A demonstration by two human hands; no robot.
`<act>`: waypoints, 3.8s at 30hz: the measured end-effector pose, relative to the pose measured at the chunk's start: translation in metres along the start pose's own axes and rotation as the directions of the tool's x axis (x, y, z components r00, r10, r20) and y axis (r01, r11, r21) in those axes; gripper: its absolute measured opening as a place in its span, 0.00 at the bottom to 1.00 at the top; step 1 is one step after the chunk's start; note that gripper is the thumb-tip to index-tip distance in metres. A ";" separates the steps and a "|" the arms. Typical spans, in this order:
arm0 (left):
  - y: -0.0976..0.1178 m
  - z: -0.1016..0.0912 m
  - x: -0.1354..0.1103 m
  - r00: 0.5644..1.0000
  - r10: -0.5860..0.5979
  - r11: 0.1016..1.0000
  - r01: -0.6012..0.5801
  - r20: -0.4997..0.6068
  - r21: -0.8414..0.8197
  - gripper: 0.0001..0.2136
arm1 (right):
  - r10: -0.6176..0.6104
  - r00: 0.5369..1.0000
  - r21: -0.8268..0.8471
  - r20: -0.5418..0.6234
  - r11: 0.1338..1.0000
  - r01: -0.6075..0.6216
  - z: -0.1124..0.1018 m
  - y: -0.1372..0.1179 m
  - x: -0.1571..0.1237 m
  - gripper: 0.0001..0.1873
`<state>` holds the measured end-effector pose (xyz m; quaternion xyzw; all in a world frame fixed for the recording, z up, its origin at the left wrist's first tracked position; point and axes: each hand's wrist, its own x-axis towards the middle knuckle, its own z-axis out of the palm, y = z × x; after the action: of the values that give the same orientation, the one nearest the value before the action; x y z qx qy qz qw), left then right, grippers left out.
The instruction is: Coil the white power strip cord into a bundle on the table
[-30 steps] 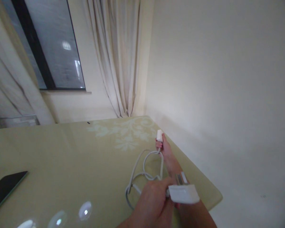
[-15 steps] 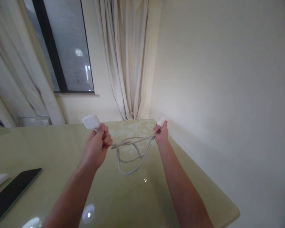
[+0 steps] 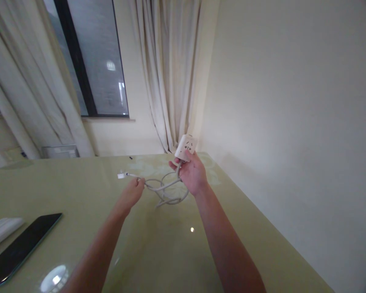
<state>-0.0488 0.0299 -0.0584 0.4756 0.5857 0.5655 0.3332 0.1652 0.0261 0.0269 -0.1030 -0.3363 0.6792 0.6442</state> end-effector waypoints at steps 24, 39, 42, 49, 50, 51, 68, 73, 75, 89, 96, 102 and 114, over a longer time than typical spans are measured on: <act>0.090 0.029 -0.070 0.898 0.312 0.948 -0.275 0.311 -0.159 0.13 | -0.013 1.000 -0.162 -0.008 0.987 0.012 0.015 0.002 -0.010 0.18; 0.090 0.034 -0.093 0.713 0.565 0.658 -0.693 0.415 0.295 0.18 | -0.186 0.967 0.021 -0.176 0.981 0.192 0.018 -0.008 -0.007 0.14; 0.081 0.047 -0.106 0.570 0.613 0.499 -0.816 0.548 0.290 0.17 | -0.180 0.950 -0.021 -0.254 0.983 0.180 0.009 -0.007 -0.001 0.18; 0.041 0.075 -0.136 0.421 0.276 0.358 -0.879 0.864 0.314 0.16 | -0.311 0.802 -0.092 -0.510 0.947 0.309 -0.052 -0.051 0.018 0.18; 0.039 0.073 -0.132 0.448 0.210 0.376 -0.858 0.869 0.351 0.16 | -0.363 0.749 -0.107 -0.555 0.924 0.368 -0.061 -0.063 0.018 0.16; 0.037 0.068 -0.126 0.479 0.153 0.397 -0.831 0.864 0.390 0.16 | -0.407 0.695 -0.115 -0.593 0.897 0.427 -0.070 -0.074 0.017 0.14; -0.040 0.024 -0.028 0.759 0.019 0.644 -0.507 0.651 0.573 0.20 | -0.321 0.931 -0.395 -0.174 0.889 0.233 -0.043 0.001 0.028 0.40; -0.043 0.043 -0.044 0.743 0.359 0.760 -0.584 0.565 0.285 0.32 | -0.227 0.890 -0.750 -0.396 0.639 -0.171 -0.094 0.049 0.041 0.44; -0.043 0.051 -0.050 0.723 0.480 0.723 -0.646 0.497 0.243 0.29 | -0.168 0.895 -0.821 -0.414 0.493 -0.287 -0.110 0.058 0.041 0.45; -0.005 0.083 -0.107 0.542 0.418 0.111 -0.827 0.729 0.552 0.28 | 0.179 0.978 -0.982 -0.103 -0.173 -0.072 -0.106 0.032 0.022 0.49; -0.028 0.030 -0.083 0.712 0.134 0.109 -0.702 0.689 0.704 0.19 | 0.084 0.994 -0.990 0.069 -0.120 0.079 -0.112 0.033 -0.007 0.34; -0.061 -0.020 -0.054 0.748 0.145 0.097 -0.662 0.647 0.743 0.15 | -0.073 0.968 -0.948 0.239 -0.232 0.217 -0.129 0.048 -0.069 0.30; -0.085 -0.092 -0.012 0.935 0.077 0.167 -0.354 0.345 0.920 0.20 | -0.050 0.974 -0.975 0.220 -0.051 0.218 -0.136 0.080 -0.095 0.31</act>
<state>-0.1460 -0.0051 -0.1311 0.7148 0.6943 0.0539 -0.0638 0.1925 -0.0148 -0.1508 -0.4609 -0.7666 0.1678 0.4145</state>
